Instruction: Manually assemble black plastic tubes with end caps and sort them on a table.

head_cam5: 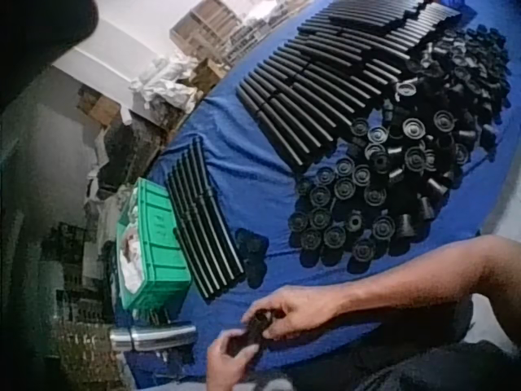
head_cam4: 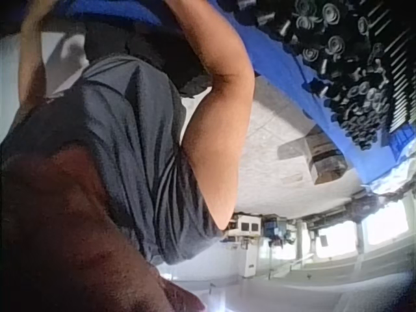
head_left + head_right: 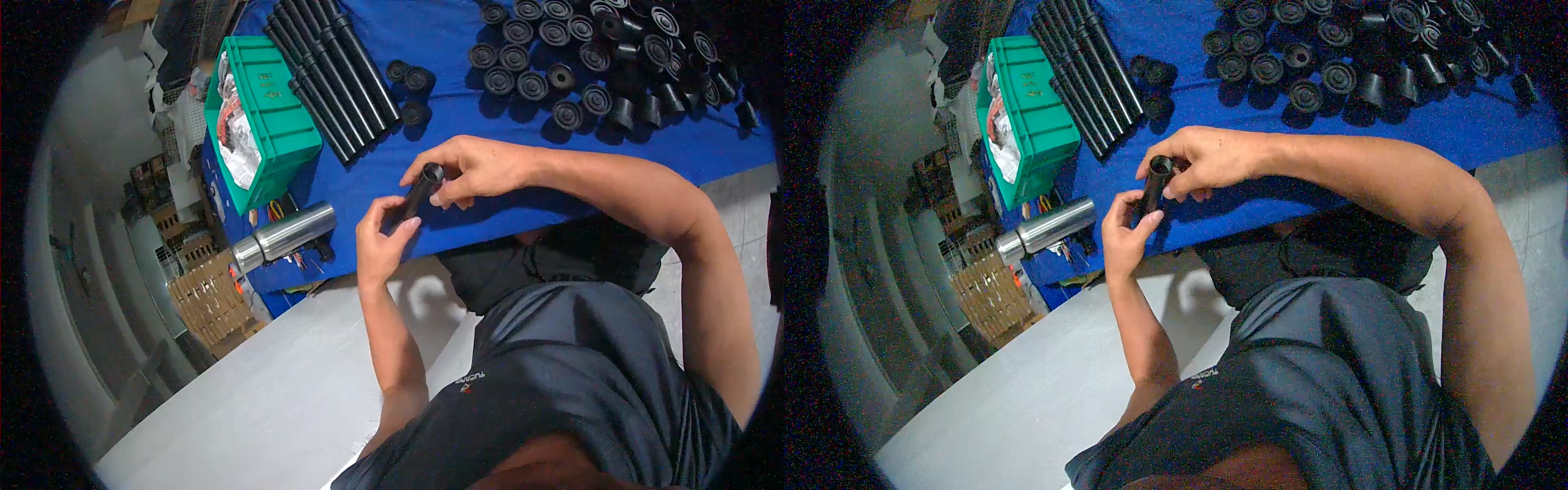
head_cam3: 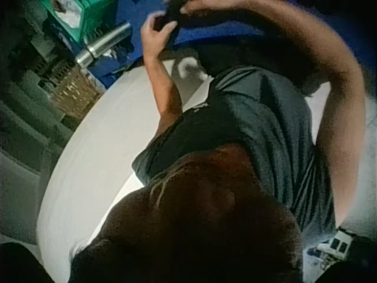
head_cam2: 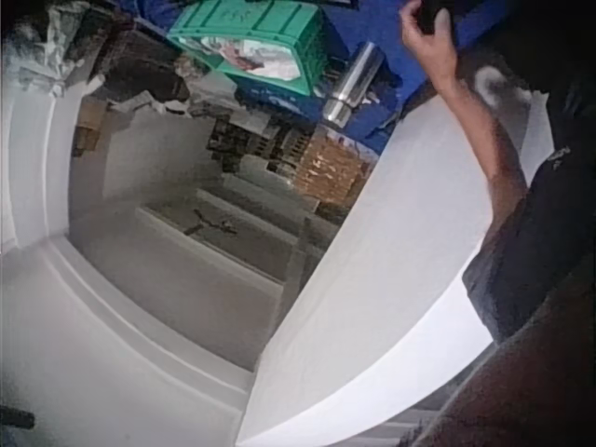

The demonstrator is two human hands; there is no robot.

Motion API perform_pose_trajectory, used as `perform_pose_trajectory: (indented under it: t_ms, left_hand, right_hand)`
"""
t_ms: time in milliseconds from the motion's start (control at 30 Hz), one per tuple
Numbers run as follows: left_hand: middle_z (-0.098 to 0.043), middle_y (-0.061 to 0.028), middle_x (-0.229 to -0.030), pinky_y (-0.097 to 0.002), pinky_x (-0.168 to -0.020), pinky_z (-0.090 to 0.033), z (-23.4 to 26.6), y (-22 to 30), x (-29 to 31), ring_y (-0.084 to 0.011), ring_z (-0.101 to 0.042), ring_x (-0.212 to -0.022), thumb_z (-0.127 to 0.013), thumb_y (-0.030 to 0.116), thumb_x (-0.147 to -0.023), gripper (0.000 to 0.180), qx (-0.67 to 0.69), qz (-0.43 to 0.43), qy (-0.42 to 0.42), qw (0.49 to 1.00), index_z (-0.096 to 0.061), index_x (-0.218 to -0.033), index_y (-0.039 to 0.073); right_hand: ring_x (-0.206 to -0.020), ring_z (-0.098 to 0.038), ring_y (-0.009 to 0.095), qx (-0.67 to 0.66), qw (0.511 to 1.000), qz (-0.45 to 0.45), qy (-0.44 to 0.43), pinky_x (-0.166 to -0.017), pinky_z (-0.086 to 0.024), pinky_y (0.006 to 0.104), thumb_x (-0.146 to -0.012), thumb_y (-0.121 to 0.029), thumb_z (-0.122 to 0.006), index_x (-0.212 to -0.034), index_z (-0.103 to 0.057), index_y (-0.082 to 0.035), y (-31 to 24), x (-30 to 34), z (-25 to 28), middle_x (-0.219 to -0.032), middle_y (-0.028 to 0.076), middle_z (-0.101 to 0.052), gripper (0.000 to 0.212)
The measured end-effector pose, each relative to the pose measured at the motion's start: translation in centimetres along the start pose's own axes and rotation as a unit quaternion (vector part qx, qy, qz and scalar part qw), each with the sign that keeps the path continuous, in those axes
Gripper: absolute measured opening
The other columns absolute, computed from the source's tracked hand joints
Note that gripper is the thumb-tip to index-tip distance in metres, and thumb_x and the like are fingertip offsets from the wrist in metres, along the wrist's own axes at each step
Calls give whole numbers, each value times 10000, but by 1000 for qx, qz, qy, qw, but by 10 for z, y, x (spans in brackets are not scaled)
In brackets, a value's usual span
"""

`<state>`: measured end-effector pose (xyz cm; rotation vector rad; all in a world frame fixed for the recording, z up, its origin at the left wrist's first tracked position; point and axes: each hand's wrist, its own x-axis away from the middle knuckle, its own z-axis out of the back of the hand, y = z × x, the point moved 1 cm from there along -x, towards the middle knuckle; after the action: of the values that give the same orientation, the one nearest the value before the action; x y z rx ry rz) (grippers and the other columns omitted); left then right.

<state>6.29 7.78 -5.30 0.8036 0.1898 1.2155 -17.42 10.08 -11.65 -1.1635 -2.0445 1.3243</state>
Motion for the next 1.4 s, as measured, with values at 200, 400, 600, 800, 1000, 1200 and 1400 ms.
perform_pose_trajectory:
  t_ms: [200,400,600,800,1000,1200,1400]
  left_hand:
    - [-608,-85,-1073,-310,-929,-445,7,4,0,-175,-574,-1031,-687,184,-874,390,94,-65,-154,981,-608,-1186,-36]
    - [-604,-105,-1162,-325,-975,-433,7,5,-1,-184,-563,-1097,-641,220,-905,450,144,9,-155,977,-561,-1262,-42]
    - [-622,-86,-1136,-313,-954,-439,-1,7,-6,-169,-569,-1071,-734,114,-822,426,182,-8,-102,978,-587,-1200,-17]
    - [-620,-57,-1052,-291,-863,-460,0,-3,-10,-153,-577,-969,-765,82,-782,434,109,40,-96,989,-607,-1180,9]
    - [-633,-62,-1028,-281,-842,-477,-2,11,-11,-142,-597,-943,-743,84,-813,392,123,-66,-71,988,-624,-1176,-6]
    - [-646,-121,-1063,-314,-913,-463,-8,5,0,-195,-617,-970,-728,115,-837,406,198,-30,-51,978,-598,-1195,-23]
    - [-634,-246,-1151,-526,-1023,-441,-12,12,3,-356,-588,-1140,-622,109,-895,336,550,-63,44,832,-548,-1203,-5]
  right_hand:
    - [-597,-546,98,39,999,28,-23,-545,-450,269,-831,-135,-711,-1169,-595,-40,-4,2,-2,-731,25,-609,369]
    - [-593,-552,106,85,996,20,-5,-540,-450,281,-810,-156,-736,-1124,-616,-44,-9,5,-4,-712,25,-609,355]
    - [-579,-553,104,49,998,-23,11,-535,-460,274,-825,-159,-714,-1207,-620,-44,-4,1,-1,-711,23,-606,409]
    - [-596,-556,96,49,997,-18,60,-543,-476,258,-846,-140,-685,-1231,-608,-12,-7,3,0,-723,21,-605,413]
    - [-603,-549,92,21,998,-9,52,-546,-470,255,-845,-153,-705,-1232,-606,-5,-5,-1,1,-747,13,-611,427]
    - [-672,-592,134,94,995,-1,38,-609,-501,294,-821,-219,-749,-1258,-581,-19,-6,2,0,-833,50,-633,510]
    - [-829,-622,213,207,975,72,39,-740,-513,343,-769,-315,-802,-1354,-490,-32,-3,7,-8,-911,117,-623,721]
